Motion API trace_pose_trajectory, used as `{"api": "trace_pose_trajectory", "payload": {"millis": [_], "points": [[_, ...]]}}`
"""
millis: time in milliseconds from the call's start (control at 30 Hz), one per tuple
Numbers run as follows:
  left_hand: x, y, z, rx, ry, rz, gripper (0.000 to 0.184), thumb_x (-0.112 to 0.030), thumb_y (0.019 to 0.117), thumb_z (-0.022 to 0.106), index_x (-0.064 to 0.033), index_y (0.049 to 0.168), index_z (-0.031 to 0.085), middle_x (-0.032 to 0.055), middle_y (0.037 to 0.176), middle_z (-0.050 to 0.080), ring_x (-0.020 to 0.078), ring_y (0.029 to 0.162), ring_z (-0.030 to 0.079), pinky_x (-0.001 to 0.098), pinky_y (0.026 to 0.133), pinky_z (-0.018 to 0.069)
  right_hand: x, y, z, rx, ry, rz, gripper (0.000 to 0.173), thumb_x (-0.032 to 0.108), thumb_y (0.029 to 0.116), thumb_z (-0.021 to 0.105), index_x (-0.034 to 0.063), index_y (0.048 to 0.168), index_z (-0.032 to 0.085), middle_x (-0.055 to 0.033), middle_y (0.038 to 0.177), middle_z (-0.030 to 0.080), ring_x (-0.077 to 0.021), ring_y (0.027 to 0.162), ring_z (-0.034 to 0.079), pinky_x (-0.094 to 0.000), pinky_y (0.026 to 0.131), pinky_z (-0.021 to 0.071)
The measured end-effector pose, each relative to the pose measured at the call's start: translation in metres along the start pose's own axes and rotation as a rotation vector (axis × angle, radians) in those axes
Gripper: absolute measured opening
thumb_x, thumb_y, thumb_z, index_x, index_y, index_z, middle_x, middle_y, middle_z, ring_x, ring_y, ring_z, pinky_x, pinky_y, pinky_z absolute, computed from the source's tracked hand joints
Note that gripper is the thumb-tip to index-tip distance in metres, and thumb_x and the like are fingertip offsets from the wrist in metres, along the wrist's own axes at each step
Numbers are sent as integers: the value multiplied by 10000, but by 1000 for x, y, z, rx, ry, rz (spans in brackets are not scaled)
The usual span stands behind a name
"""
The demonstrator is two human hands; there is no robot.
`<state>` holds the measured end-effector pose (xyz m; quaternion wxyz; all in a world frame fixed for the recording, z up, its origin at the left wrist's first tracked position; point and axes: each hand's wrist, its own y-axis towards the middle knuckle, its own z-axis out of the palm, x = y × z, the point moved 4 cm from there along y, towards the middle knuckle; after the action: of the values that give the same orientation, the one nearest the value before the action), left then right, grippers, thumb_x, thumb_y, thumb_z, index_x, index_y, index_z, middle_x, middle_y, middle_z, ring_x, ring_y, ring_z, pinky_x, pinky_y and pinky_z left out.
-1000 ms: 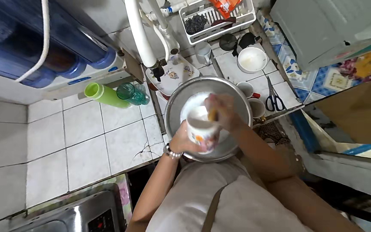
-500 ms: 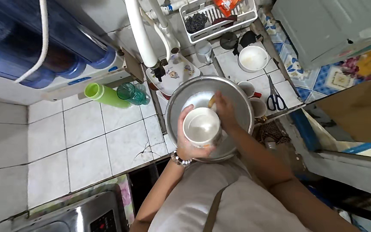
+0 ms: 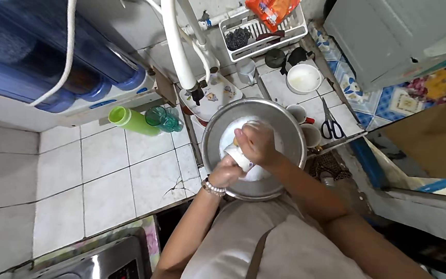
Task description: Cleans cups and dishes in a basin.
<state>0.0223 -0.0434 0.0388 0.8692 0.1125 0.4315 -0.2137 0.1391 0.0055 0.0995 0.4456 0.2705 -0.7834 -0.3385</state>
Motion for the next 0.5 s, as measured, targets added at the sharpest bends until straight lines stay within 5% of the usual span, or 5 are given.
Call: {"api": "trace_pose_trajectory", "payload": {"millis": [100, 200, 333, 433, 500], "points": [[6, 5, 1, -200, -612, 99, 251, -234, 780, 705, -108, 988, 763, 85, 965, 767, 184, 911, 742, 350, 816, 611, 9, -21, -5, -31, 59, -305, 430, 318, 1049, 449, 103, 713, 611, -56, 648, 613, -195, 664, 611, -348, 743, 518], [5, 12, 6, -217, -730, 129, 408, -417, 936, 666, -87, 1174, 698, 131, 1089, 745, 233, 1013, 731, 402, 898, 602, 3, -39, -10, -33, 156, -315, 368, 460, 1094, 389, 146, 997, 555, -57, 915, 582, -180, 922, 606, -344, 984, 476], [8, 7, 14, -264, -651, 119, 430, -452, 861, 753, -125, 1137, 714, 92, 1065, 756, 205, 1002, 736, 386, 887, 610, -20, -58, -6, -156, 432, 300, 499, 564, 1075, 360, 174, 1370, 458, 56, 1388, 525, -32, 1323, 487, -266, 1097, 437], [10, 0, 19, -220, -580, 72, 396, -453, 814, 789, -142, 1059, 763, 58, 1023, 773, 168, 976, 744, 356, 874, 614, -27, -63, 0, -53, 920, 779, 884, 818, 882, 450, 76, 1343, 588, -11, 1288, 684, -112, 1222, 620, -354, 1051, 512], [7, -5, 19, -203, -569, 65, 346, -395, 833, 787, -124, 1048, 772, 60, 1022, 777, 159, 976, 747, 340, 881, 614, -33, -52, -8, 145, 996, 820, 769, 690, 945, 483, 20, 1281, 653, -62, 1231, 731, -142, 1187, 664, -359, 1041, 528]]}}
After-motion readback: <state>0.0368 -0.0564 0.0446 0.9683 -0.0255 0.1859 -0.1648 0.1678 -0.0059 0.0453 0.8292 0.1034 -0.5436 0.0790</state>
